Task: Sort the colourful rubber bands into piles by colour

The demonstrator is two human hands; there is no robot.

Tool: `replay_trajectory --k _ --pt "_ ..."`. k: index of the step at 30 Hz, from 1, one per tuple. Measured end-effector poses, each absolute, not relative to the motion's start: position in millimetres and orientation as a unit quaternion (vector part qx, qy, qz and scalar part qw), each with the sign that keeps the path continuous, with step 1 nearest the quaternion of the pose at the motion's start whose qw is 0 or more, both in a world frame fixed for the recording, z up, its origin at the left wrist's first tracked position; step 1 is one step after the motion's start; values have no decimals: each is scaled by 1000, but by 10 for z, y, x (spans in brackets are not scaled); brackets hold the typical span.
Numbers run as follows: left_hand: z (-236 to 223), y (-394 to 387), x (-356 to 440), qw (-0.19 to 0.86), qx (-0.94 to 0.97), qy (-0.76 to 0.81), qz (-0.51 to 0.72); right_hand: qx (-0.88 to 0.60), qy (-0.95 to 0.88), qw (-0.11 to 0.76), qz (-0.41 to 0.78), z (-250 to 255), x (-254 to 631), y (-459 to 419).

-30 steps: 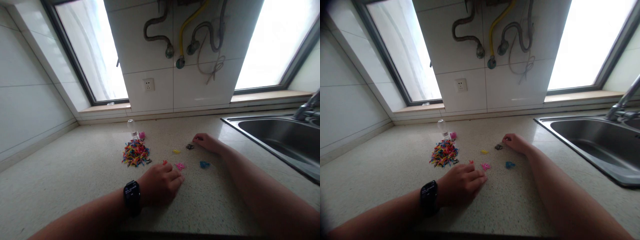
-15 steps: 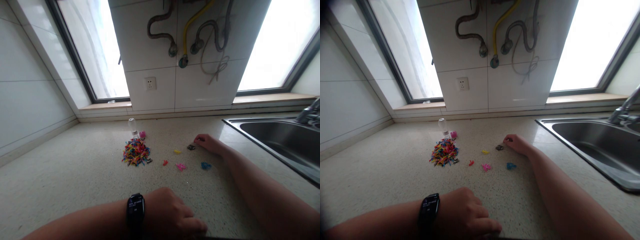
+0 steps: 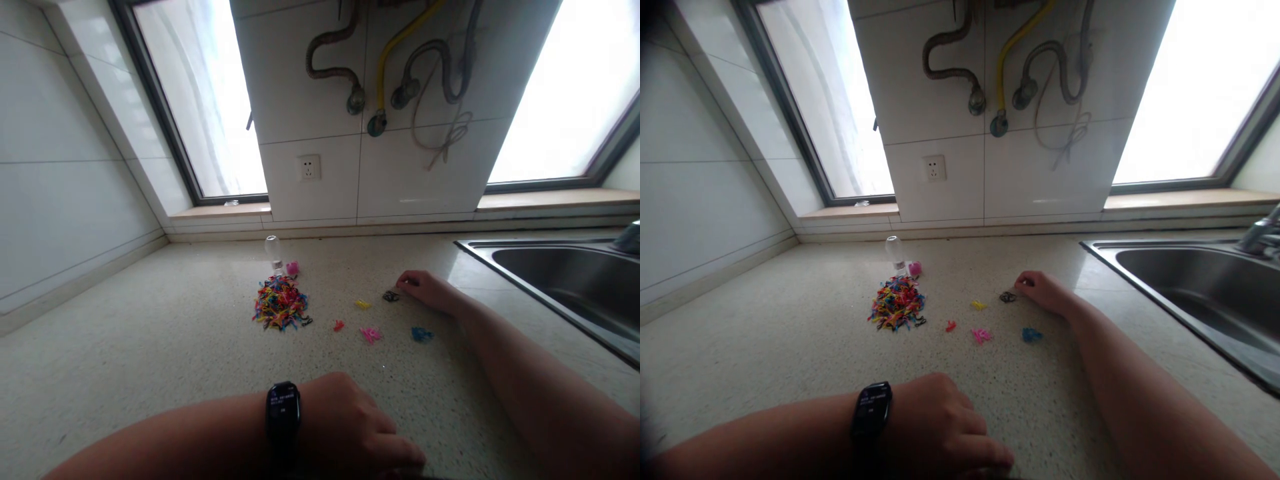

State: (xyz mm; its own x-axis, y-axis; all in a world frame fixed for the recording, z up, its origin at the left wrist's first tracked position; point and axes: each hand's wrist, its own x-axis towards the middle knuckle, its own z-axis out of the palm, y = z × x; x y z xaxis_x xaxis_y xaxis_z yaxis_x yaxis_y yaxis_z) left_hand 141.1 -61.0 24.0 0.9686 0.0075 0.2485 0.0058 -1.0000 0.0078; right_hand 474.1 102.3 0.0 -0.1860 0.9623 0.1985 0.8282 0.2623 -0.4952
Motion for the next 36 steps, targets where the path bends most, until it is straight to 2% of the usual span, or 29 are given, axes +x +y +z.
replay_trajectory --k 9,19,25,36 --pt "246 -604 1395 5 991 7 135 -593 -765 221 119 66 4707 987" --pt "253 -596 1391 0 992 4 125 -572 -769 266 98 227 4431 900" --pt "236 -595 1390 -8 992 3 122 -565 -789 235 53 384 4222 746" --pt "244 -590 1392 -7 991 -5 131 -554 -797 233 61 367 4158 735"
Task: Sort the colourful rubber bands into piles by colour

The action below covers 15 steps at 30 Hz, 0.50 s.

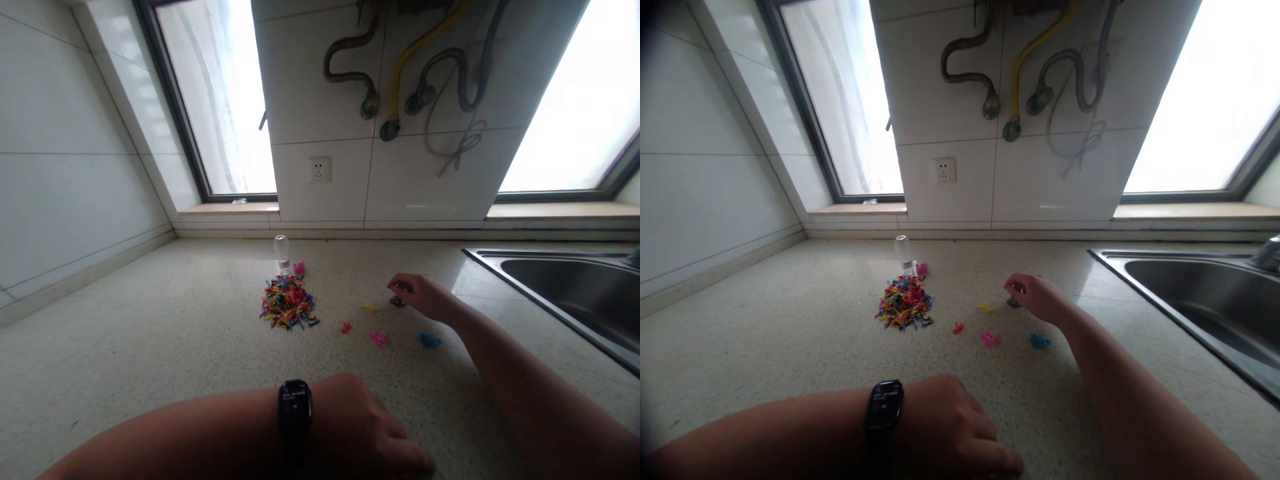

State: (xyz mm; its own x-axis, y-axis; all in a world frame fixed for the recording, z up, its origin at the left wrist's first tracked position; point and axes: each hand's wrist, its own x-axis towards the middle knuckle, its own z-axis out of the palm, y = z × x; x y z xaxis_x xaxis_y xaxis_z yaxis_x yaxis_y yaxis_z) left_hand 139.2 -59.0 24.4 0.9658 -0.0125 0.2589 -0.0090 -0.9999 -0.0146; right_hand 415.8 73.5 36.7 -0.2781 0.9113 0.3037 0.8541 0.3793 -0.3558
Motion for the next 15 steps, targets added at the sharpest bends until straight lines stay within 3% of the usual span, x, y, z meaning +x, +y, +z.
replay_trajectory --k 15 --pt "239 -585 1394 7 -992 6 -130 -535 -803 260 39 448 3913 685"
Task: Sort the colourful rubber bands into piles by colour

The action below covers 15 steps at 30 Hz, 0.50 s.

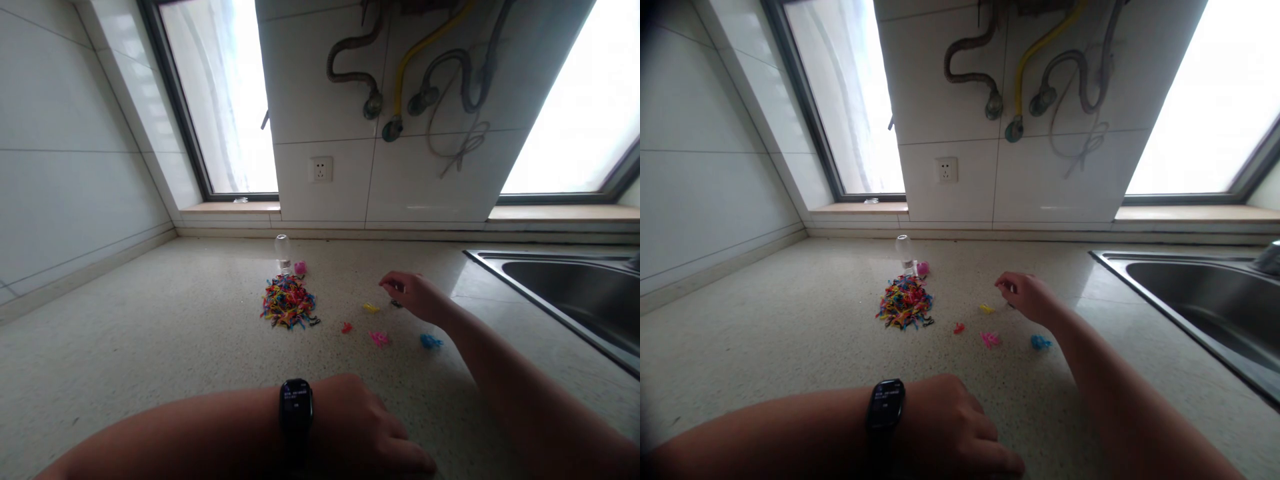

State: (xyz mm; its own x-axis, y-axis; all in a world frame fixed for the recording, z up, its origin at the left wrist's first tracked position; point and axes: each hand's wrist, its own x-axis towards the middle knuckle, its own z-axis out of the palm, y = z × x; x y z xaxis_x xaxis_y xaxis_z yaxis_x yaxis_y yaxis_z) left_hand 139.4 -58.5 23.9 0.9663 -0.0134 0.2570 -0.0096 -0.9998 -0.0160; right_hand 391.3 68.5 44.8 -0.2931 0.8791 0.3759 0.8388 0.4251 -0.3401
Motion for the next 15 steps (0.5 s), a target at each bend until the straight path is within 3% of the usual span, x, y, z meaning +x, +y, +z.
replay_trajectory --k 9,15 --pt "315 -584 1396 1 -995 4 -104 -469 -833 289 47 632 3409 604" --pt "349 -592 1380 19 -994 10 -106 -451 -871 191 40 607 2809 741"
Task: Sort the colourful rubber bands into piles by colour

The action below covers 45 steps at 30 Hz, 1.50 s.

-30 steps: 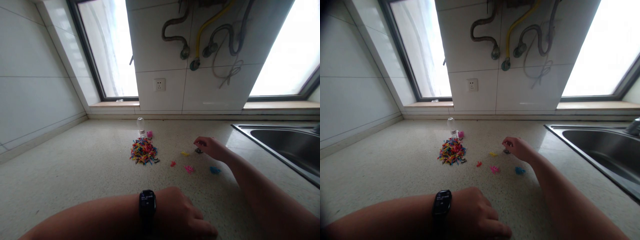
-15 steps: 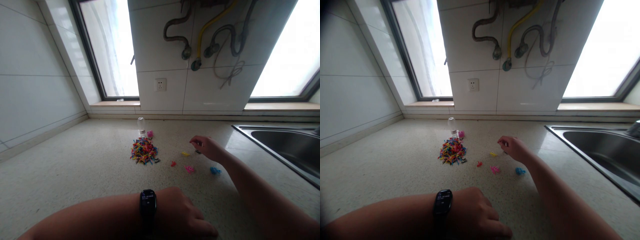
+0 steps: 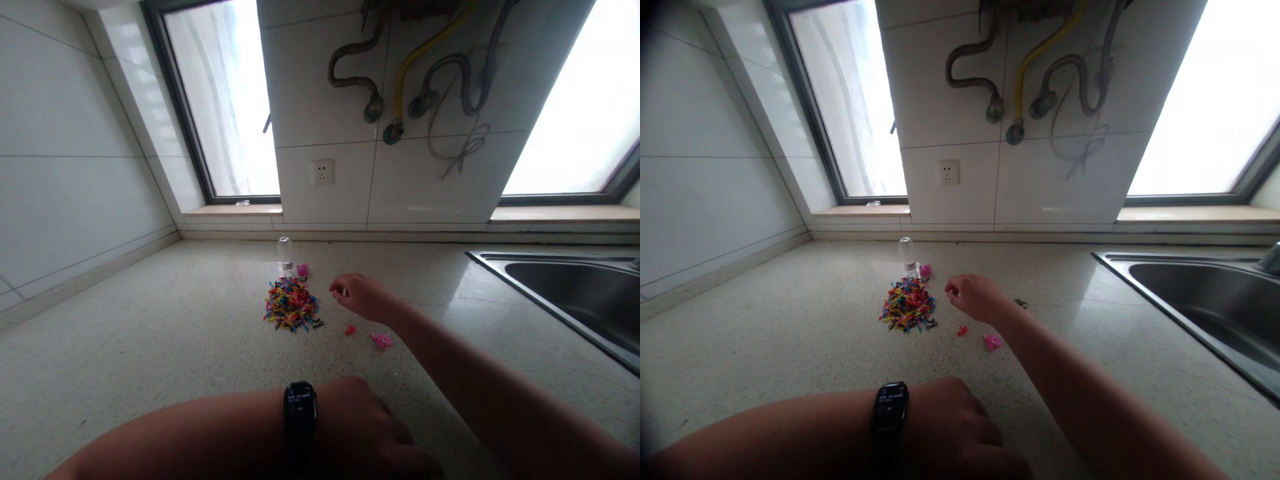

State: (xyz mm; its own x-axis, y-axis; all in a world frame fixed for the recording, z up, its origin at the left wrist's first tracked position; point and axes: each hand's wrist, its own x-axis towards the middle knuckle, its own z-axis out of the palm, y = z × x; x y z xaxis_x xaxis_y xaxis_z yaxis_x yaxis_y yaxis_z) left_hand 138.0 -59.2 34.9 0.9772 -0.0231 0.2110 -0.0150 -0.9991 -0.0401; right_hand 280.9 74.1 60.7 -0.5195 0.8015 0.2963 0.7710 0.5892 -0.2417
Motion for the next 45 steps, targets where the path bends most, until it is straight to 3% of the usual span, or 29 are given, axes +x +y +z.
replay_trajectory --k 7,13,19,25,33,39,45 --pt "370 -602 1391 32 -990 15 -136 -468 -879 88 22 487 2371 989" --pt "329 -592 1389 19 -989 23 -144 -460 -885 77 1 459 2279 1051" --pt "317 -595 1376 41 -990 11 -135 -442 -882 151 54 480 2282 1059" --pt "360 -590 1357 -2 -997 0 -74 -394 -867 263 153 533 2374 1047" --pt "346 -589 1341 -4 -996 1 -92 -421 -822 287 255 799 3269 839" --pt "260 -571 1381 4 -993 8 -121 -507 -721 358 308 665 4270 621" --pt "264 -584 1407 -10 -993 6 -117 -557 -712 298 307 622 4779 507"
